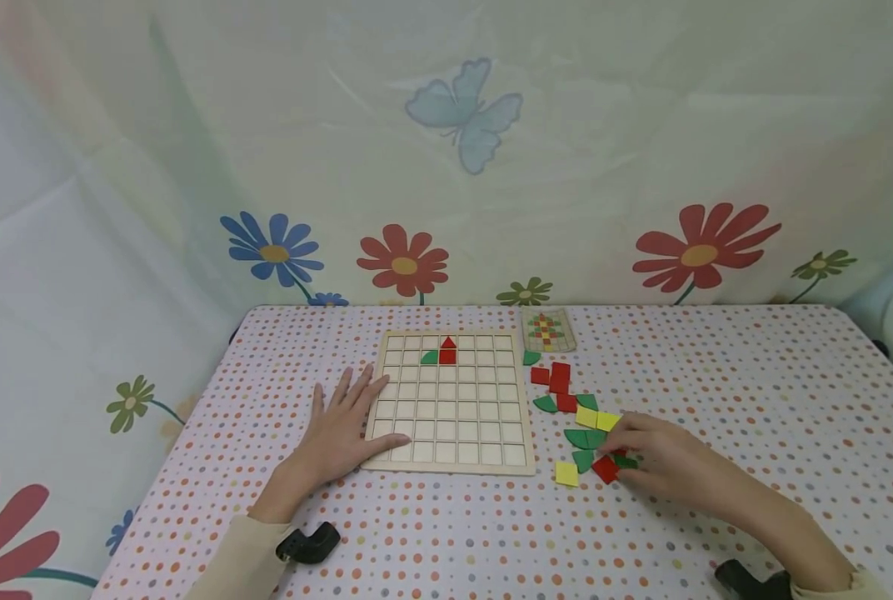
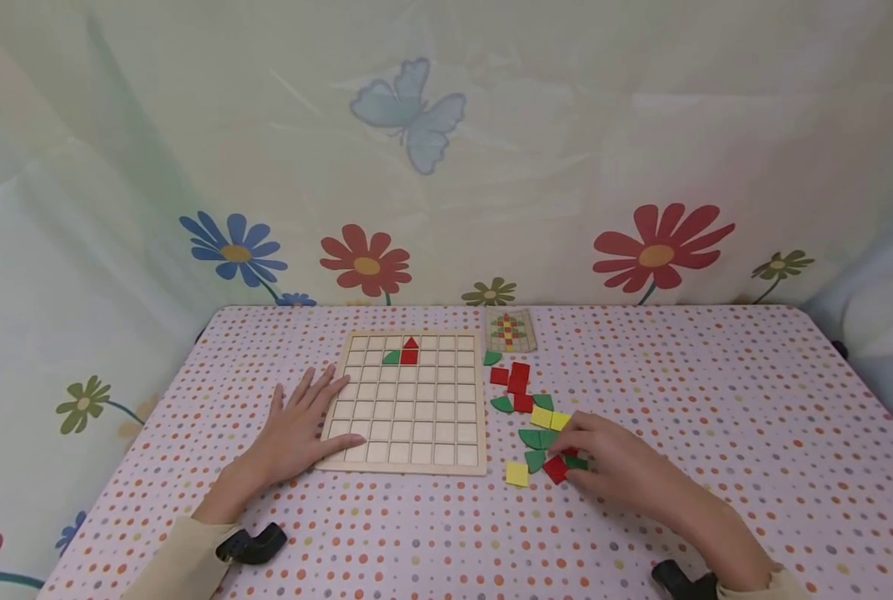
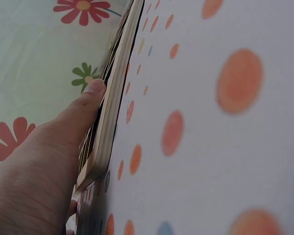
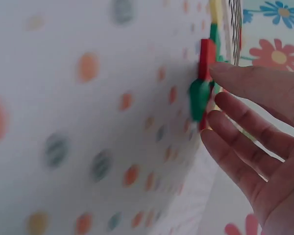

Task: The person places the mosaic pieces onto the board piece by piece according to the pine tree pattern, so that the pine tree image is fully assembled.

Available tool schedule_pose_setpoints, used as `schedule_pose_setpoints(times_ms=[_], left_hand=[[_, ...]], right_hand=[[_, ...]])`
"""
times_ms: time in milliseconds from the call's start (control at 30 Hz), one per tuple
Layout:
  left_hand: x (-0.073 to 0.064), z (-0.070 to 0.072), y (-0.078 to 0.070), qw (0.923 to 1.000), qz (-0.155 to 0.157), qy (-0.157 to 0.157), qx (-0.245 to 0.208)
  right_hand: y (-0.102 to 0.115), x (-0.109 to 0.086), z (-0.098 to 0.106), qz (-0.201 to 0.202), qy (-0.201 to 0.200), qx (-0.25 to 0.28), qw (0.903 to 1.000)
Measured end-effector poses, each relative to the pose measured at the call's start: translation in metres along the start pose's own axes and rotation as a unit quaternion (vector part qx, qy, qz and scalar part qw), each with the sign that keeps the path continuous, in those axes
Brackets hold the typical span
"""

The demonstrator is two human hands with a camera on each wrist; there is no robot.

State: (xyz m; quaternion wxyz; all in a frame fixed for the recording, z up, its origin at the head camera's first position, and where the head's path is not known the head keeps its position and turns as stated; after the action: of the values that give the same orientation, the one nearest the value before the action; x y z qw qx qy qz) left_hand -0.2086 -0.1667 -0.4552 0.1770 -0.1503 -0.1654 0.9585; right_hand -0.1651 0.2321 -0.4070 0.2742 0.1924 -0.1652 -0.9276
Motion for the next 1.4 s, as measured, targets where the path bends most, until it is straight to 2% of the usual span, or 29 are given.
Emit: schedule_pose_setpoints(times_ms=[233,533,767,1033,1400], left_hand=[[0.0,0.001,-0.001,1.0,-0.001,-0.005,0.003],[0.002,-0.001,-0.002,1.0,0.0,-0.003,-0.001],[0.002,-0.001,-0.001,1.0,0.001,0.003,0.0],[-0.003,-0.005,0.001,1.0,0.002,0.004,-0.007],[-0.001,-0.002,0.0,0.9999,-0.004,-0.009,-0.006]], right_hand=[[-0.012,-0.012,-0.004,-0.011,-0.022,0.015,0.9996],[-0.017,-0.011,-0.004,-0.039,-0.01,0.051,0.9979],[-0.019,-0.004,0.002,-0.046,0.021,0.078,0.9957],[-0.014,0.008,0.004,-0.021,0.076,0.108,0.991],[-0.006,0.004,0.012,0.006,0.121,0.114,0.9861]])
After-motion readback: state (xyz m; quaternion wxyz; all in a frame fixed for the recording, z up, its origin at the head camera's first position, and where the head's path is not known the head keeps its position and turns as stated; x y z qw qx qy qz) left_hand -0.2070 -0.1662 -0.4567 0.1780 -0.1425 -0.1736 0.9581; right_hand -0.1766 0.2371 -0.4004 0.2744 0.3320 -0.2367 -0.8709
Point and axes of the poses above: each hand's wrist, its own x-axis towards the middle knuckle, its own z-axis out of the back of the hand, y = z × x, the point moved 6 cm from there along x, towards the middle knuckle, and after that the axes turned 14 degrees about y, right-handed, at the moved point
